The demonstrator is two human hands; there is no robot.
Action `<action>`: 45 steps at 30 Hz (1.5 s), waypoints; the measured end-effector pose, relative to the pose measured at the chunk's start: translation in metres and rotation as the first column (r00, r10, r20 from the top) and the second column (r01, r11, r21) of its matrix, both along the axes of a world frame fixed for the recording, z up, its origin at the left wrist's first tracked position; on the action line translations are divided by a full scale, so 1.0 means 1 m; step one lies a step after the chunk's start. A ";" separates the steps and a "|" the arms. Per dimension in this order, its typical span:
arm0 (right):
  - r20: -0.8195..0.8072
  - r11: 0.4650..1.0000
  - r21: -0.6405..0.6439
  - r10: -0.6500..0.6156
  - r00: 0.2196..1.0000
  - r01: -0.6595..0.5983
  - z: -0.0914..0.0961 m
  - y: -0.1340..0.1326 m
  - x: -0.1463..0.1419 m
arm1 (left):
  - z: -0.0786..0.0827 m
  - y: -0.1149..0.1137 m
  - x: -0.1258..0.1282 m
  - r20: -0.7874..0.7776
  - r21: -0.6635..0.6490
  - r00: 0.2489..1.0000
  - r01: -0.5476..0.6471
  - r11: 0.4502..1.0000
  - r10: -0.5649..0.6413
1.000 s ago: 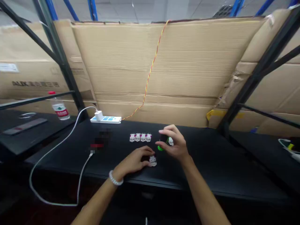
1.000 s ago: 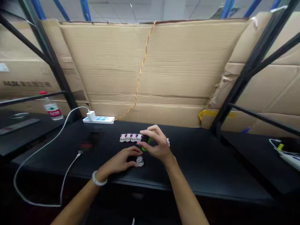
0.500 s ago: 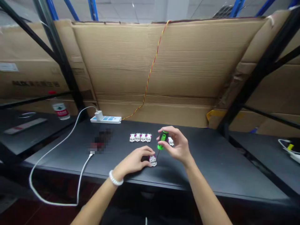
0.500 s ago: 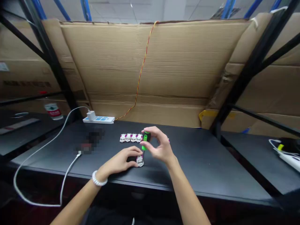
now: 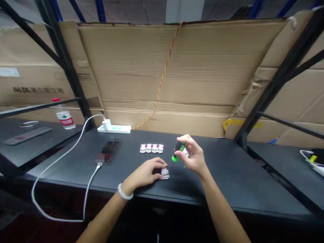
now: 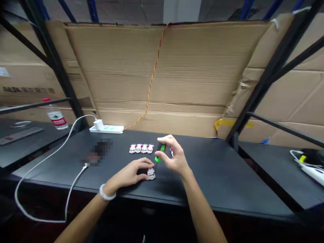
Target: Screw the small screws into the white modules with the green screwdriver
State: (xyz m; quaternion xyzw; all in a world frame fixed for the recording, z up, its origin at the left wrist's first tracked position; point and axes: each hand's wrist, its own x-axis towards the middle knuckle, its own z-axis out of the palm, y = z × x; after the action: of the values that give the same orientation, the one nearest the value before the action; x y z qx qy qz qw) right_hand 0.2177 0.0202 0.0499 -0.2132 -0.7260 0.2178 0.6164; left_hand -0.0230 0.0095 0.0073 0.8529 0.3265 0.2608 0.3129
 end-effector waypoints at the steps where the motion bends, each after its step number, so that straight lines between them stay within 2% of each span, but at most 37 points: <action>1: 0.009 1.000 0.001 0.021 1.000 -0.021 0.001 -0.001 0.000 | 0.000 0.000 0.000 -0.001 0.001 1.000 -0.001 1.000 0.001; 4: 0.014 0.978 -0.097 0.188 0.982 -0.186 0.003 -0.006 0.000 | 0.000 0.000 0.000 0.007 -0.001 1.000 0.000 1.000 0.000; 6: -0.008 0.960 -0.153 0.234 0.972 -0.233 0.004 -0.007 0.000 | -0.001 0.000 -0.001 0.010 -0.003 1.000 0.003 1.000 -0.003; 8: -0.033 0.979 -0.119 0.162 0.986 -0.165 0.003 -0.005 0.000 | -0.001 0.001 -0.001 0.004 -0.003 1.000 0.005 1.000 -0.005; 11: -0.061 1.000 -0.015 -0.018 0.998 0.017 0.002 0.000 0.003 | 0.000 0.000 -0.001 -0.005 -0.007 1.000 0.003 1.000 -0.003; 12: -0.061 1.000 -0.004 -0.031 0.998 0.031 0.002 0.001 0.004 | 0.000 0.000 -0.001 -0.005 -0.010 1.000 0.000 1.000 0.000; 14: -0.034 0.997 -0.056 0.051 0.998 -0.053 0.001 0.000 0.006 | 0.001 0.000 -0.001 -0.006 -0.012 1.000 -0.003 1.000 0.003; 17: -0.026 0.958 -0.186 0.218 0.976 -0.219 -0.002 -0.003 0.008 | 0.002 0.000 0.000 -0.008 -0.007 1.000 0.005 1.000 -0.005; 19: -0.053 0.958 -0.197 0.201 0.978 -0.208 -0.005 -0.002 0.008 | 0.002 0.000 0.000 -0.006 -0.004 1.000 0.007 1.000 -0.007; 22: -0.066 0.985 -0.135 0.102 0.993 -0.110 -0.006 0.000 0.009 | 0.001 0.000 0.000 -0.004 0.002 1.000 0.007 1.000 -0.007; 23: -0.053 0.985 -0.133 0.107 0.993 -0.114 -0.006 0.000 0.009 | 0.001 0.000 0.000 -0.007 0.003 1.000 0.005 1.000 -0.005; 27: -0.025 0.937 -0.202 0.285 0.958 -0.284 0.000 -0.007 0.010 | 0.003 0.000 0.000 -0.022 -0.003 1.000 0.000 1.000 0.000; 29: -0.037 0.926 -0.203 0.317 0.948 -0.318 0.000 -0.008 0.010 | 0.003 0.001 0.000 -0.022 -0.003 1.000 0.001 1.000 -0.001; 31: -0.033 0.947 -0.181 0.262 0.964 -0.264 -0.002 -0.006 0.010 | 0.002 0.001 0.000 -0.021 -0.004 1.000 -0.001 1.000 0.001; 34: -0.025 0.992 -0.108 0.063 0.998 -0.065 -0.007 0.001 0.009 | 0.001 0.002 0.000 -0.018 0.002 1.000 0.002 1.000 -0.002; 36: -0.033 0.998 -0.055 -0.015 0.999 0.013 -0.007 0.002 0.009 | 0.000 0.002 0.000 -0.016 0.008 1.000 0.001 1.000 -0.001; 38: -0.028 0.998 -0.048 0.029 0.999 -0.030 -0.005 0.000 0.009 | 0.000 0.001 0.000 -0.016 0.009 1.000 0.001 1.000 -0.001; 42: -0.018 0.964 -0.171 0.206 0.978 -0.206 -0.001 -0.006 0.009 | 0.001 0.001 0.000 -0.013 0.011 1.000 0.007 1.000 -0.007; 43: -0.028 0.965 -0.174 0.196 0.980 -0.198 -0.002 -0.006 0.008 | 0.001 0.001 0.000 -0.012 0.011 1.000 0.010 1.000 -0.010; 45: -0.066 0.988 -0.114 0.097 0.993 -0.104 -0.004 -0.003 0.006 | 0.001 0.001 0.000 -0.011 0.010 1.000 0.006 1.000 -0.006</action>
State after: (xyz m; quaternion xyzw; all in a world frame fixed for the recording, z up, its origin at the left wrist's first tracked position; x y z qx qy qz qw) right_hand 0.2242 0.0169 0.0460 -0.2055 -0.7030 0.2969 0.6127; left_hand -0.0228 0.0106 0.0083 0.8569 0.3244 0.2569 0.3075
